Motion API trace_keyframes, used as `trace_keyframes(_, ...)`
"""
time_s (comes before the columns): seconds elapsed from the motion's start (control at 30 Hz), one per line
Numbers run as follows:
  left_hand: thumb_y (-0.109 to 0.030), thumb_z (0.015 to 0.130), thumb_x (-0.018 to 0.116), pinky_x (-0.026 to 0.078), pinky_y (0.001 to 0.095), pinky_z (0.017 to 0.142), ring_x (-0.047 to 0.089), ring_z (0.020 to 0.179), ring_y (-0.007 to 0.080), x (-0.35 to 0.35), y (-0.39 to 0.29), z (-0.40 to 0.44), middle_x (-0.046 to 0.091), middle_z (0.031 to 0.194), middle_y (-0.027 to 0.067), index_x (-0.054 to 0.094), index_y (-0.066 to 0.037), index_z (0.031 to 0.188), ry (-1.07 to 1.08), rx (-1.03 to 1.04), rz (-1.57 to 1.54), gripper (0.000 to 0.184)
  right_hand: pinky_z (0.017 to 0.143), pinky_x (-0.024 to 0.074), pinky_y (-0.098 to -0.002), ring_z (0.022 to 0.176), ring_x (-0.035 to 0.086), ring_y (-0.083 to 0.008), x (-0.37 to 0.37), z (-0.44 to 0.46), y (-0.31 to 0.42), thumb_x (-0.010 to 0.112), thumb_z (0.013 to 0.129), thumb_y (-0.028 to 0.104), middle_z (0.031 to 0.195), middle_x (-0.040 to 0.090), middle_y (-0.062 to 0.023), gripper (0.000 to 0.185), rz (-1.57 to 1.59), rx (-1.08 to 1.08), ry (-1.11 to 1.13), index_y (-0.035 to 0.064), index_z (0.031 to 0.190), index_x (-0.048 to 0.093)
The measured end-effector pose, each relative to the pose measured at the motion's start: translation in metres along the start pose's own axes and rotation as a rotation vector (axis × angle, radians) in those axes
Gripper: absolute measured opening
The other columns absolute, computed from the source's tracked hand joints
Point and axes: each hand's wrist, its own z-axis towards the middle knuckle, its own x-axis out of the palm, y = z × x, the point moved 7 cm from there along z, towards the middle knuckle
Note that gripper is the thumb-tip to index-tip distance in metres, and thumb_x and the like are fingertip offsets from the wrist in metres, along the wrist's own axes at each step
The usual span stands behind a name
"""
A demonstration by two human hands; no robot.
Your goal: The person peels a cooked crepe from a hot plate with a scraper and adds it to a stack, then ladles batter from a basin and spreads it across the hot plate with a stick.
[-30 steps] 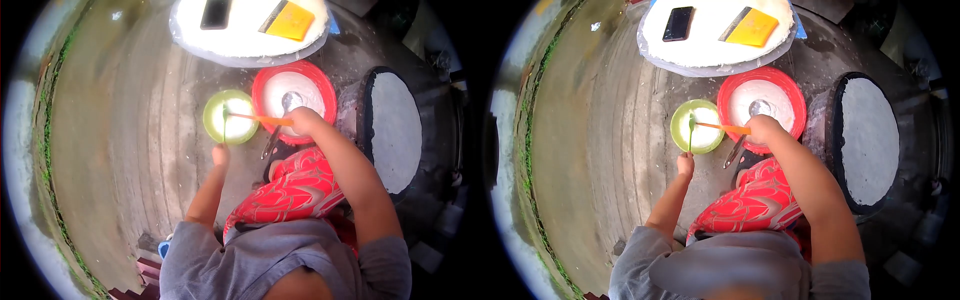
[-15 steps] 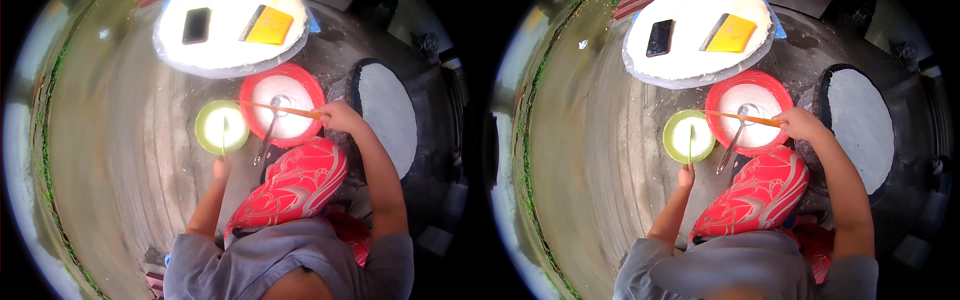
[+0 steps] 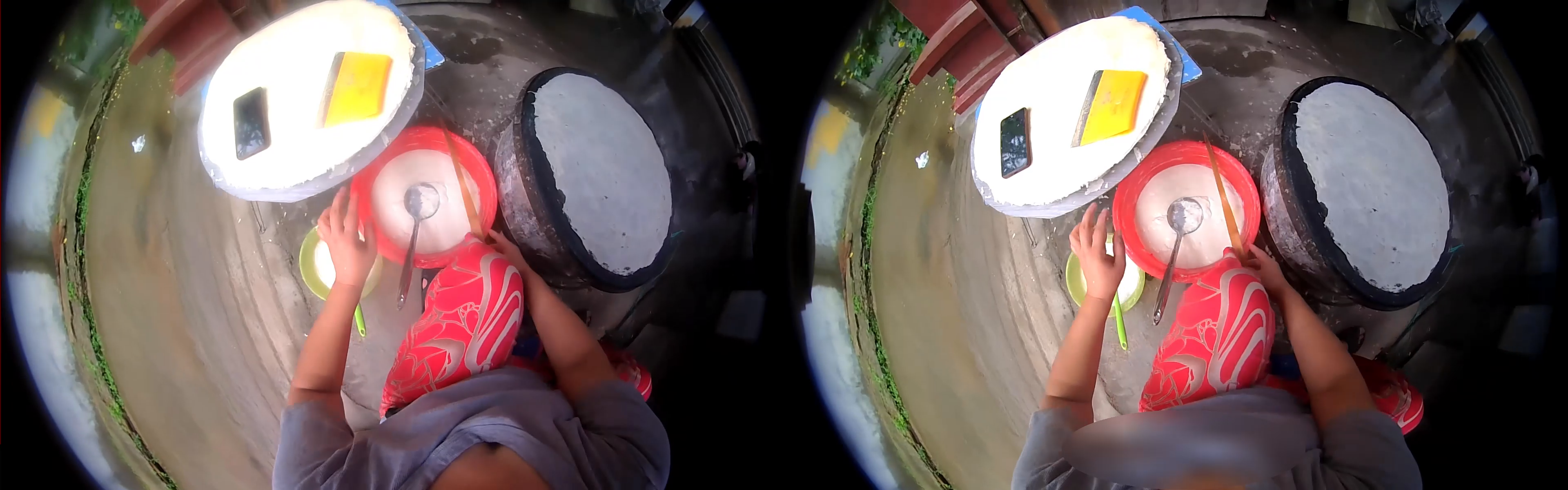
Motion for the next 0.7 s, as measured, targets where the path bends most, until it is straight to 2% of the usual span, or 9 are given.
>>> trace_keyframes(0.1, -0.006, 0.081, 0.056, 0.041, 0.0413, 0.087, 0.052, 0.099, 0.0341, 0.010, -0.004, 0.066, 0.050, 0.123, 0.0132, 0.055, -0.005, 0.112, -0.062, 0.068, -0.003, 0.031, 0.079, 0.0478, -0.0284, 0.090, 0.061, -0.0163, -0.030, 0.006, -0.081, 0.066, 0.080, 0.022, 0.098, 0.064, -0.0160, 0.054, -0.266, -0.001, -0.003, 0.0021, 0.126, 0.046)
trace_keyframes(0.2, -0.008, 0.083, 0.054, 0.049, 0.0395, 0.077, 0.059, 0.094, 0.0341, 0.030, -0.006, 0.125, 0.055, 0.116, 0.0172, 0.057, -0.003, 0.108, -0.032, 0.094, 0.019, 0.027, 0.077, 0.0480, -0.0304, 0.087, 0.062, -0.0206, -0.040, -0.027, -0.079, 0.065, 0.080, 0.028, 0.096, 0.064, -0.0175, 0.048, -0.538, 0.101, 0.054, 0.0012, 0.118, 0.054)
trace_keyframes(0.27, -0.012, 0.082, 0.057, 0.050, 0.0405, 0.073, 0.060, 0.086, 0.0343, 0.047, 0.000, 0.149, 0.058, 0.108, 0.0168, 0.058, -0.002, 0.100, -0.066, 0.134, 0.075, 0.021, 0.077, 0.0480, -0.0321, 0.086, 0.062, -0.0231, -0.050, -0.048, -0.082, 0.063, 0.080, 0.026, 0.096, 0.064, -0.0177, 0.044, -0.487, 0.170, 0.086, 0.0026, 0.116, 0.056)
trace_keyframes(0.33, -0.014, 0.080, 0.059, 0.049, 0.0412, 0.069, 0.060, 0.080, 0.0339, 0.076, 0.014, 0.164, 0.060, 0.096, 0.0155, 0.057, -0.002, 0.088, 0.171, 0.134, 0.290, 0.015, 0.076, 0.0480, -0.0339, 0.086, 0.063, -0.0256, -0.054, -0.066, -0.078, 0.062, 0.080, 0.025, 0.096, 0.064, -0.0180, 0.040, -0.432, 0.230, 0.111, 0.0039, 0.114, 0.058)
trace_keyframes(0.37, -0.017, 0.078, 0.060, 0.049, 0.0416, 0.065, 0.060, 0.075, 0.0331, 0.082, 0.017, 0.167, 0.060, 0.085, 0.0140, 0.054, -0.003, 0.080, 0.146, 0.226, 0.319, 0.015, 0.076, 0.0479, -0.0347, 0.085, 0.063, -0.0269, -0.058, -0.074, -0.070, 0.061, 0.080, 0.023, 0.097, 0.064, -0.0176, 0.039, -0.537, 0.197, 0.079, 0.0058, 0.115, 0.058)
trace_keyframes(0.47, -0.005, 0.078, 0.047, 0.051, 0.0380, 0.060, 0.060, 0.070, 0.0316, 0.077, 0.008, 0.172, 0.058, 0.076, 0.0145, 0.054, -0.004, 0.075, 0.120, 0.388, 0.490, 0.007, 0.076, 0.0480, -0.0351, 0.087, 0.063, -0.0290, -0.062, -0.103, -0.032, 0.060, 0.080, 0.018, 0.099, 0.063, -0.0175, 0.035, -0.556, 0.263, 0.000, 0.0090, 0.113, 0.059)
trace_keyframes(0.63, -0.003, 0.079, 0.051, 0.046, 0.0412, 0.051, 0.056, 0.059, 0.0331, -0.017, -0.056, 0.184, 0.054, 0.068, 0.0157, 0.054, -0.003, 0.076, -0.145, 0.386, 0.263, 0.004, 0.072, 0.0488, -0.0314, 0.080, 0.064, -0.0243, -0.062, -0.126, 0.066, 0.058, 0.082, 0.012, 0.090, 0.065, -0.0145, 0.019, -0.442, -0.141, -0.187, 0.0054, 0.099, 0.064)
trace_keyframes(0.67, -0.001, 0.079, 0.051, 0.045, 0.0414, 0.051, 0.056, 0.058, 0.0332, -0.033, -0.079, 0.177, 0.055, 0.069, 0.0163, 0.055, -0.001, 0.079, -0.151, 0.423, 0.219, 0.004, 0.068, 0.0486, -0.0296, 0.077, 0.063, -0.0200, -0.062, -0.129, 0.090, 0.060, 0.082, 0.012, 0.082, 0.065, -0.0113, 0.015, -0.321, -0.141, -0.208, 0.0040, 0.094, 0.063)
trace_keyframes(0.7, -0.004, 0.083, 0.052, 0.047, 0.0388, 0.056, 0.059, 0.062, 0.0330, -0.039, -0.097, 0.169, 0.059, 0.076, 0.0185, 0.061, 0.002, 0.088, -0.084, 0.399, 0.195, 0.012, 0.068, 0.0485, -0.0285, 0.076, 0.062, -0.0183, -0.063, -0.132, 0.113, 0.062, 0.082, 0.011, 0.088, 0.063, -0.0097, 0.015, -0.269, -0.298, -0.244, 0.0038, 0.095, 0.059)
